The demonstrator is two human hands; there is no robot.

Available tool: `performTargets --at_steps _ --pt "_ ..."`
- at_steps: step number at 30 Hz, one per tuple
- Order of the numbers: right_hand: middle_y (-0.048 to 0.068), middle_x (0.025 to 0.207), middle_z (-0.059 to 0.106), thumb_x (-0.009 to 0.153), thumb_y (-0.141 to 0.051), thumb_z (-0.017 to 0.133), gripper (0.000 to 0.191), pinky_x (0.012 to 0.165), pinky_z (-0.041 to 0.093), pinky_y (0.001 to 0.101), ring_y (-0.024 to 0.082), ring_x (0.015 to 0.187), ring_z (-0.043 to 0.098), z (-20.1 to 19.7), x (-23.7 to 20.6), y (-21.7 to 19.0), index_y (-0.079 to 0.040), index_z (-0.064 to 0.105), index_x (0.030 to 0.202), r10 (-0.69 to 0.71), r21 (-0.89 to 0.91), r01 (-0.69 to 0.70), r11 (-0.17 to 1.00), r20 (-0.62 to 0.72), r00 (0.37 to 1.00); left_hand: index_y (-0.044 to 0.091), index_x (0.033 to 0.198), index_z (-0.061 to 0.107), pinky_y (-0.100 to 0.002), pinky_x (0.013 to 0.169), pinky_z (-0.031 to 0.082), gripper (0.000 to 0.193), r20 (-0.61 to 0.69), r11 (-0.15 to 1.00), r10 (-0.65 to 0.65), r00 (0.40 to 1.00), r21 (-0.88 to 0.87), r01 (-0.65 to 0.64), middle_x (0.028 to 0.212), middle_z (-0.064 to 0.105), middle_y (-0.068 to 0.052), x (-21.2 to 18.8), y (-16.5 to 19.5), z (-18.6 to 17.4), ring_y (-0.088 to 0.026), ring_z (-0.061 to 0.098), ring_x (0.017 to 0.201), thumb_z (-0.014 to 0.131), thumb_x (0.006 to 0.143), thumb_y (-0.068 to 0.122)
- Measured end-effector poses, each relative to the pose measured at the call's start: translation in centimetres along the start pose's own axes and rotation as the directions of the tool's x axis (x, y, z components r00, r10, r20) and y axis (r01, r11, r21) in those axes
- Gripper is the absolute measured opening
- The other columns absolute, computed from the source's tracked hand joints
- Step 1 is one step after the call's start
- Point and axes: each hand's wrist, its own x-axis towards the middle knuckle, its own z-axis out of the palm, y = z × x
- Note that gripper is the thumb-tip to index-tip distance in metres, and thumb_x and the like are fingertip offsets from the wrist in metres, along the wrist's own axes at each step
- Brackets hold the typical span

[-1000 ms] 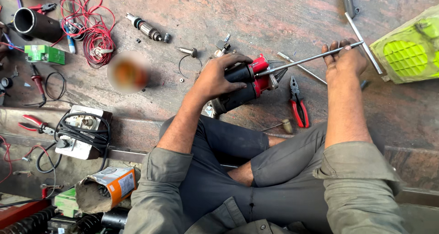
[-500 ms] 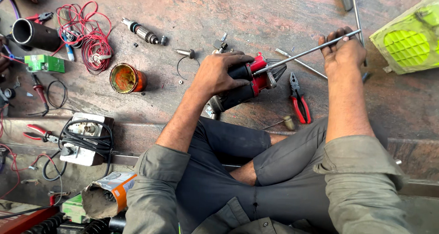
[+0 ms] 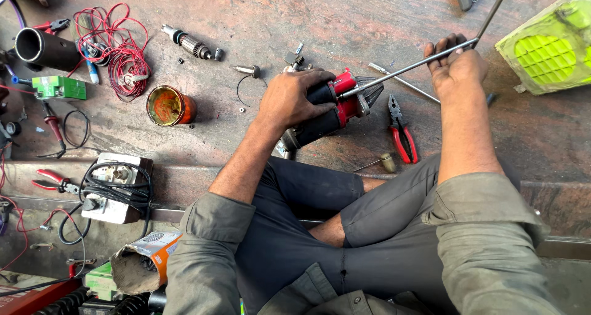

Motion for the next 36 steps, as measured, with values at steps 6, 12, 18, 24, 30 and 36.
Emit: performTargets --at_steps 6,12,18,24,30,36 --pt "0.014 0.103 0.065 0.102 0.002 0.044 0.022 0.088 0.064 0.0467 0.020 0.086 0.071 -0.3 0.9 -0.1 0.003 0.061 0.115 -0.005 0.013 0.004 1.000 0.042 0.999 0.020 0.123 0.074 -0.042 0.081 0.060 0.056 -0.001 1.000 0.011 1.000 -0.001 -0.011 0.108 0.078 -0.008 0.0 -0.2 0.0 -0.031 0.075 0.091 0.088 0.071 0.035" --pt "0.015 0.101 0.066 0.103 -0.001 0.046 0.020 0.090 0.065 0.0487 0.021 0.083 0.071 -0.9 2.0 0.2 0.004 0.062 0.114 -0.001 0.033 -0.001 0.999 0.059 0.998 0.019 0.122 0.073 -0.044 0.083 0.058 0.057 -0.001 0.999 0.026 1.000 0.041 -0.026 0.109 0.077 -0.008 -0.1 -0.5 0.3 -0.033 0.073 0.093 0.087 0.071 0.038" --pt "0.014 0.097 0.064 0.101 0.002 0.044 0.018 0.088 0.067 0.0502 0.022 0.079 0.069 -0.9 3.0 0.2 0.003 0.062 0.107 0.002 0.058 -0.006 0.998 0.075 0.997 0.018 0.123 0.069 -0.047 0.079 0.057 0.058 -0.001 0.992 0.074 0.997 0.103 -0.073 0.107 0.077 -0.010 0.0 -1.0 0.5 -0.036 0.072 0.090 0.087 0.073 0.044" --pt "0.012 0.093 0.065 0.099 0.005 0.046 0.018 0.085 0.068 0.0487 0.021 0.078 0.070 -0.4 2.0 0.5 0.001 0.062 0.102 -0.038 0.011 0.037 0.999 0.075 0.996 0.015 0.119 0.065 -0.049 0.074 0.057 0.055 0.004 0.990 0.076 0.997 0.120 -0.076 0.099 0.076 -0.012 0.1 -0.9 0.9 -0.037 0.073 0.084 0.085 0.078 0.046" --pt "0.013 0.097 0.065 0.099 0.008 0.046 0.019 0.089 0.065 0.0464 0.020 0.083 0.071 -0.1 0.7 0.5 0.002 0.063 0.104 -0.024 -0.045 0.027 0.999 0.065 0.998 0.013 0.113 0.064 -0.050 0.069 0.056 0.056 0.001 0.987 0.066 0.998 0.150 -0.065 0.094 0.076 -0.013 0.3 -0.5 1.0 -0.038 0.072 0.082 0.087 0.075 0.047" --pt "0.012 0.102 0.069 0.093 0.009 0.056 0.018 0.094 0.062 0.0446 0.023 0.094 0.074 -0.5 1.1 0.2 0.000 0.067 0.103 0.014 -0.103 -0.003 0.995 0.105 0.994 0.013 0.112 0.064 -0.051 0.071 0.055 0.055 -0.003 0.986 0.079 0.997 0.149 -0.077 0.093 0.075 -0.013 0.4 -0.4 0.9 -0.038 0.072 0.082 0.087 0.075 0.046"
